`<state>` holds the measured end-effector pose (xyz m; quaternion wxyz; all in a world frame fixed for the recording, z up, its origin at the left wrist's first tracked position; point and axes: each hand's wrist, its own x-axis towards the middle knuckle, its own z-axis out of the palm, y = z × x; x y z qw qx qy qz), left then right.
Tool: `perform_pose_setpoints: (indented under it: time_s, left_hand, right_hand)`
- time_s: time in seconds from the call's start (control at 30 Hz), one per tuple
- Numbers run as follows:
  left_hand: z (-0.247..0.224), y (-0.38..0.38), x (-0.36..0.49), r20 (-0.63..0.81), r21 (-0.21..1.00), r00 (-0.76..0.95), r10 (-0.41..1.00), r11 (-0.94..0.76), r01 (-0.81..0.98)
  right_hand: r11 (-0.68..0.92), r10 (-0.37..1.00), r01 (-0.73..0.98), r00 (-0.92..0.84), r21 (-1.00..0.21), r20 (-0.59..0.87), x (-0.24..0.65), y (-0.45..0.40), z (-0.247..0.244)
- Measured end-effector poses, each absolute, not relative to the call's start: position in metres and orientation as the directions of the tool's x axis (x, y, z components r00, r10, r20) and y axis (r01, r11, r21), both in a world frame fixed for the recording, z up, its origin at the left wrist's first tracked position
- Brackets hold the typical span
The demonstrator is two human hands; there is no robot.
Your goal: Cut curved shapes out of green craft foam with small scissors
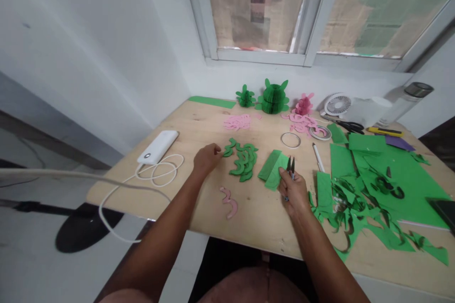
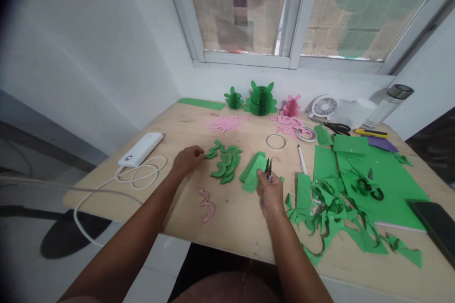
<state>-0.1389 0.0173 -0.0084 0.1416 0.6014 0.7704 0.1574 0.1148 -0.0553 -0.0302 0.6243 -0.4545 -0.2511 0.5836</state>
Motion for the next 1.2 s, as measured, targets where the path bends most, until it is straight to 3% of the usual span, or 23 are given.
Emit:
perform_pose_setpoints:
  time_s: [0.3,1.03,1.2]
  left_hand:
    - [-0.015,0.028,-0.133,-0.089,0.383,-0.200,0.976,0.219,0.897]
    - [-0.029,-0.002,-0.152,-0.029,0.780,-0.222,0.975,0.161,0.604]
    - [-0.024,-0.008,-0.154,-0.057,0.720,-0.184,0.981,0.168,0.673]
  right_hand:
    - [-0.094,0.951,-0.526,0.204,-0.845,-0.232,0.115,-0.056,-0.029]
    - [-0.095,0.951,-0.523,0.204,-0.847,-0.232,0.115,-0.056,-0.031]
    - [-0.095,0.953,-0.506,0.204,-0.857,-0.226,0.115,-0.057,-0.030]
